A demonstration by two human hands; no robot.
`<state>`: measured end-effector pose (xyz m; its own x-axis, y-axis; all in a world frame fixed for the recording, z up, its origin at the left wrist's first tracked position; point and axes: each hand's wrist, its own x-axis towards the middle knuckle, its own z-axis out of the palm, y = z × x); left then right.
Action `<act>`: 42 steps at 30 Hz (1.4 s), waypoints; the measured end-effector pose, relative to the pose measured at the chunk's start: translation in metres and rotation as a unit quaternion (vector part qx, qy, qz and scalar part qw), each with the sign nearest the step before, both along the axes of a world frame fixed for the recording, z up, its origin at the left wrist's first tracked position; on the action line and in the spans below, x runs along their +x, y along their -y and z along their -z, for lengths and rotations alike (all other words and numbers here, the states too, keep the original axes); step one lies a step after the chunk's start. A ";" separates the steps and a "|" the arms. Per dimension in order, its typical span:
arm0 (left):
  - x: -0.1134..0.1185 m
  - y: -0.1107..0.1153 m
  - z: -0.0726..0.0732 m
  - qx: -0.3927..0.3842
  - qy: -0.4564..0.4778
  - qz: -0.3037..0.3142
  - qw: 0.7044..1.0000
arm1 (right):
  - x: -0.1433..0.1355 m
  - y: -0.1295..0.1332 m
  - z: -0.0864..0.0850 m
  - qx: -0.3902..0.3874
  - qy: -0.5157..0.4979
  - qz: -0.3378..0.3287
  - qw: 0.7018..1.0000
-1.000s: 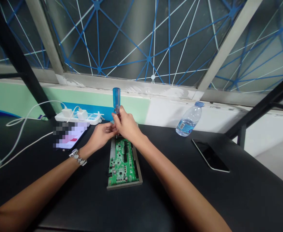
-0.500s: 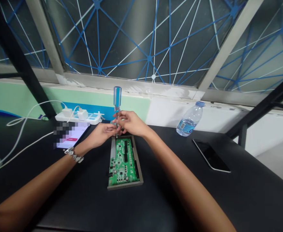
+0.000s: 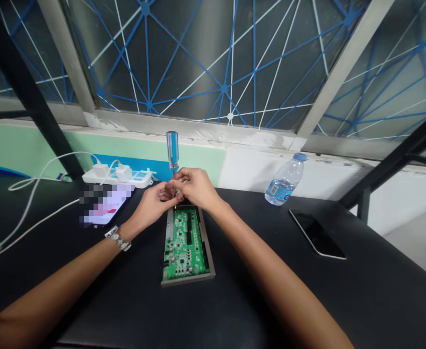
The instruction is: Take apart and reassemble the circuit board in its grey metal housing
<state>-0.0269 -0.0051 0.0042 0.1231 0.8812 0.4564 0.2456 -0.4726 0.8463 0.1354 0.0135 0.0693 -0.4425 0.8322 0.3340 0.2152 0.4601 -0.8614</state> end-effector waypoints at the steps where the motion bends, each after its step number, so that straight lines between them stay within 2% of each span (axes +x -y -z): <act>1: 0.001 0.001 0.000 0.003 0.004 -0.011 1.000 | 0.000 -0.001 0.001 0.007 -0.001 0.008 1.000; 6: 0.003 0.001 -0.001 -0.012 0.043 -0.004 0.999 | -0.002 -0.002 0.005 0.056 0.011 0.065 0.996; 10: -0.001 -0.005 -0.001 -0.072 0.090 0.056 0.992 | -0.001 -0.002 0.006 0.066 0.023 0.078 0.994; 15: -0.007 -0.008 -0.007 -0.143 0.085 0.126 0.978 | 0.003 0.000 -0.001 -0.003 0.022 0.010 1.000; 18: -0.010 -0.007 -0.011 -0.137 0.068 0.172 0.973 | 0.005 0.004 -0.009 -0.064 0.015 -0.045 0.997; 22: -0.013 -0.007 -0.012 -0.124 0.050 0.190 0.973 | 0.004 0.009 -0.015 -0.082 0.013 -0.074 0.994; 27: -0.008 -0.006 -0.008 -0.101 0.056 0.177 0.977 | 0.003 0.006 -0.011 -0.058 0.009 -0.034 0.998; 29: -0.004 -0.004 -0.005 -0.071 0.043 0.130 0.988 | 0.003 0.003 -0.007 -0.033 0.004 -0.020 0.999; 32: 0.001 0.002 -0.003 -0.015 -0.001 0.027 1.000 | 0.003 0.000 -0.001 0.005 -0.002 0.005 1.000; 35: 0.004 0.007 -0.003 0.008 -0.008 -0.023 1.000 | 0.001 -0.001 0.003 0.031 0.004 0.037 0.999; 38: 0.005 0.007 -0.002 0.003 0.015 -0.026 1.000 | -0.001 0.000 0.006 0.056 0.018 0.079 0.995; 42: 0.002 -0.001 0.000 -0.036 0.051 0.016 0.998 | -0.001 0.000 0.007 0.055 0.023 0.100 0.993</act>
<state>-0.0251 -0.0046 0.0040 0.1071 0.9085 0.4040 0.1417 -0.4162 0.8982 0.1342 0.0132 0.0625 -0.2889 0.8648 0.4106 0.3487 0.4945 -0.7962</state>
